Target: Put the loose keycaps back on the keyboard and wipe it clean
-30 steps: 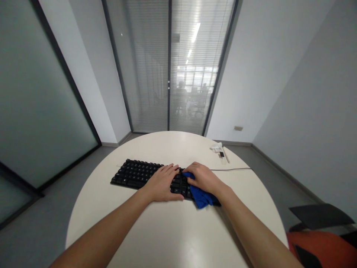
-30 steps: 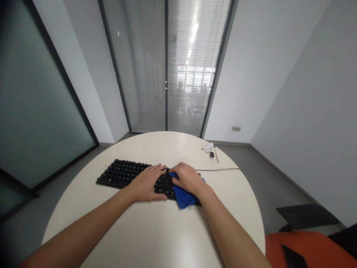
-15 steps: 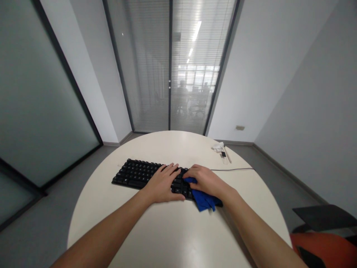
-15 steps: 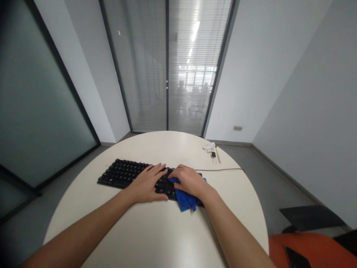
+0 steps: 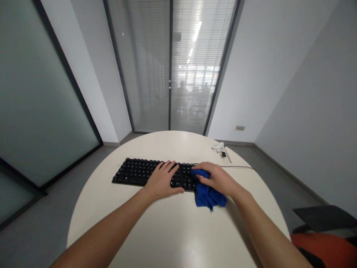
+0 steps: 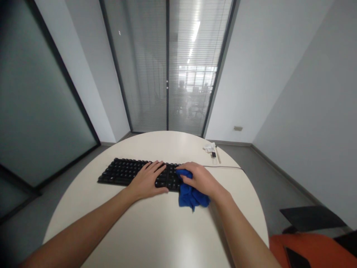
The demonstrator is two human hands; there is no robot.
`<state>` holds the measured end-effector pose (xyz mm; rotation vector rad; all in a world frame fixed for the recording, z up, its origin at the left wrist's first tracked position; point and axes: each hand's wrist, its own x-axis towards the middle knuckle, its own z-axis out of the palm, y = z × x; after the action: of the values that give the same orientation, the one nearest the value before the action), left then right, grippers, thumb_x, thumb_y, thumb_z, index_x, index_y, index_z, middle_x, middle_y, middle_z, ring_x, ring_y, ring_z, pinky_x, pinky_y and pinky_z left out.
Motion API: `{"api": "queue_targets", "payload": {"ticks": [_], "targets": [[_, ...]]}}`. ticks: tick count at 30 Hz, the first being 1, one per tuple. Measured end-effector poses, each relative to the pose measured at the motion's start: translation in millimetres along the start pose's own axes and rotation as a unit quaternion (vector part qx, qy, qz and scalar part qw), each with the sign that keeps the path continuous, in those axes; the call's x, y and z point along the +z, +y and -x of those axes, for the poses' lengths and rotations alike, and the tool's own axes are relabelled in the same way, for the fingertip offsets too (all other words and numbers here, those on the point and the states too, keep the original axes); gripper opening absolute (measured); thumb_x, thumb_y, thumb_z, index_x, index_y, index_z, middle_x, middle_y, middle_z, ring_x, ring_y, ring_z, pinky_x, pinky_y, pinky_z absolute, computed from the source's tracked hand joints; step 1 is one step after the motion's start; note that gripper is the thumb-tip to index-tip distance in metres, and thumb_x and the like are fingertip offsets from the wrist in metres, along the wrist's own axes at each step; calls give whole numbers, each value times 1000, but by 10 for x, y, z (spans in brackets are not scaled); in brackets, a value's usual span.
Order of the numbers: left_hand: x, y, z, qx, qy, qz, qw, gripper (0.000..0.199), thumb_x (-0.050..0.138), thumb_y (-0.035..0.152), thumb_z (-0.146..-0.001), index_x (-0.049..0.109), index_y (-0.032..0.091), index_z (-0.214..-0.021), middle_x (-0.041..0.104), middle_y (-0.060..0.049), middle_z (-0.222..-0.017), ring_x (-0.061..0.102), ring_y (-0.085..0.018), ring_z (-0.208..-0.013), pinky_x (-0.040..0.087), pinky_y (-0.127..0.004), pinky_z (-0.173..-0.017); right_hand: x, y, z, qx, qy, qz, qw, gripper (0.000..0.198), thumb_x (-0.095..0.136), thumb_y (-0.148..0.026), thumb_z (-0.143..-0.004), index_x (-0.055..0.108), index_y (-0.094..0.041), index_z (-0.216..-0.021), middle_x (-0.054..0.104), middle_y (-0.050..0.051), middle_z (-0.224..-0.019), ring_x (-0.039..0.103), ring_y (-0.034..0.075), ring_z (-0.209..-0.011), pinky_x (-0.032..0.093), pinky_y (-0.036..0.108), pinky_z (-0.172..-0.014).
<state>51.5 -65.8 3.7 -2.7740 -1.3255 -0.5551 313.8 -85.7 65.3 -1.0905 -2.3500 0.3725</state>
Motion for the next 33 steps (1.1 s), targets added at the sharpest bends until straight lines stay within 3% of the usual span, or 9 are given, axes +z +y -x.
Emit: {"api": "queue_targets", "payload": {"ticks": [4, 10, 20, 33], "targets": [[-6, -14, 18, 18, -6, -1, 1000, 90, 61, 68, -79, 38, 20, -152, 34, -12, -159, 27, -36, -148, 17, -54, -121, 61, -42, -1, -46, -28, -19, 998, 34, 61, -22, -90, 65, -22, -123, 68, 9, -123, 61, 24, -116, 45, 40, -104], [-11, -17, 25, 23, -13, -2, 1000, 89, 61, 66, -80, 38, 19, -152, 32, -13, -160, 26, -35, -148, 16, -53, -122, 166, -131, -18, 14, -73, 46, 996, 32, 66, -20, -81, 73, -23, -112, 73, 6, -114, 66, 24, -106, 49, 35, -96], [-21, -10, 18, 17, -19, -2, 1000, 89, 61, 67, -80, 38, 20, -152, 31, -12, -161, 26, -36, -148, 17, -54, -122, 118, -249, -43, -16, -110, 81, 990, 37, 60, -7, -70, 77, -24, -98, 75, 2, -99, 67, 23, -96, 49, 29, -86], [-41, -6, 29, 19, -21, -12, 1000, 88, 61, 66, -80, 38, 21, -152, 31, -11, -161, 26, -34, -148, 19, -52, -121, 58, -297, 31, -20, -145, 55, 988, 37, 64, -8, -67, 77, -24, -97, 75, 2, -98, 66, 22, -96, 47, 29, -87]]}}
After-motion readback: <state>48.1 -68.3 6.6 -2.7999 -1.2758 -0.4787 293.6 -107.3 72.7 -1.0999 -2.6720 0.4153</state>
